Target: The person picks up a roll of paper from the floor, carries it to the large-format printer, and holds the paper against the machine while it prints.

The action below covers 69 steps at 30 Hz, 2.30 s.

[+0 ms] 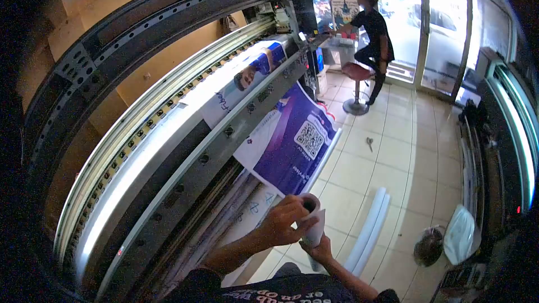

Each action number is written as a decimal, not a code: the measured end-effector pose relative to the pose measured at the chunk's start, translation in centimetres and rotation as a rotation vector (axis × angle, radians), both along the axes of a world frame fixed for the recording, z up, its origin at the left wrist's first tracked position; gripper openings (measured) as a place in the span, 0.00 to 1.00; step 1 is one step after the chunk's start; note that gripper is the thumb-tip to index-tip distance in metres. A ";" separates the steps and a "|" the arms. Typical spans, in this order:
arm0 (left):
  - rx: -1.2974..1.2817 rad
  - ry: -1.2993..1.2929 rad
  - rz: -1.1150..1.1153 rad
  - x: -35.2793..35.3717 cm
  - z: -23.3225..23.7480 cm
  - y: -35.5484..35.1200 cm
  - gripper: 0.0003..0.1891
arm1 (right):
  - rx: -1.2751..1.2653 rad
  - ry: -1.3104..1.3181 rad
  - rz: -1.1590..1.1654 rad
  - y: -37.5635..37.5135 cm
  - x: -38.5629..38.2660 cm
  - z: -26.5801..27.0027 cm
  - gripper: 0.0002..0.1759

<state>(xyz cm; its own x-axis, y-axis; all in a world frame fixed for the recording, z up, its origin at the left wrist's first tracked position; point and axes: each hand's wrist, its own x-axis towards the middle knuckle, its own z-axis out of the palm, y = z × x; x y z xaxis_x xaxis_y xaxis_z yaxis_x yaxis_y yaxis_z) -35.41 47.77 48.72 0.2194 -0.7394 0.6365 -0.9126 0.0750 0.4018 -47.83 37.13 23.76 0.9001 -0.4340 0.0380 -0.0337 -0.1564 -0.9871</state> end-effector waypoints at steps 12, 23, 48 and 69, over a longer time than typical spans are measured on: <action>-1.067 0.328 -0.336 25.8 16.0 -6.5 0.21 | -0.160 0.180 0.468 -13.0 15.9 -5.9 0.43; -0.615 0.942 -0.305 46.5 2.6 -31.3 0.60 | -0.268 0.294 0.114 -29.1 30.5 1.4 0.40; -1.328 1.006 0.246 50.5 -8.9 -51.2 0.42 | -0.739 0.202 0.724 -79.6 46.8 3.0 0.40; -2.171 0.638 0.364 22.1 -33.8 -54.7 0.35 | -0.035 0.670 0.606 -118.3 51.6 3.4 0.17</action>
<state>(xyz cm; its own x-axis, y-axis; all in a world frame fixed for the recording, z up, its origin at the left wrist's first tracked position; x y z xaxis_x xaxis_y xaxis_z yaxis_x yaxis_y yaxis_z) -13.35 -6.93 14.95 0.5680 0.8227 -0.0225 -0.8152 0.5662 0.1222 3.79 -81.21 27.13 0.8122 0.1131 -0.5723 -0.5020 -0.3643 -0.7844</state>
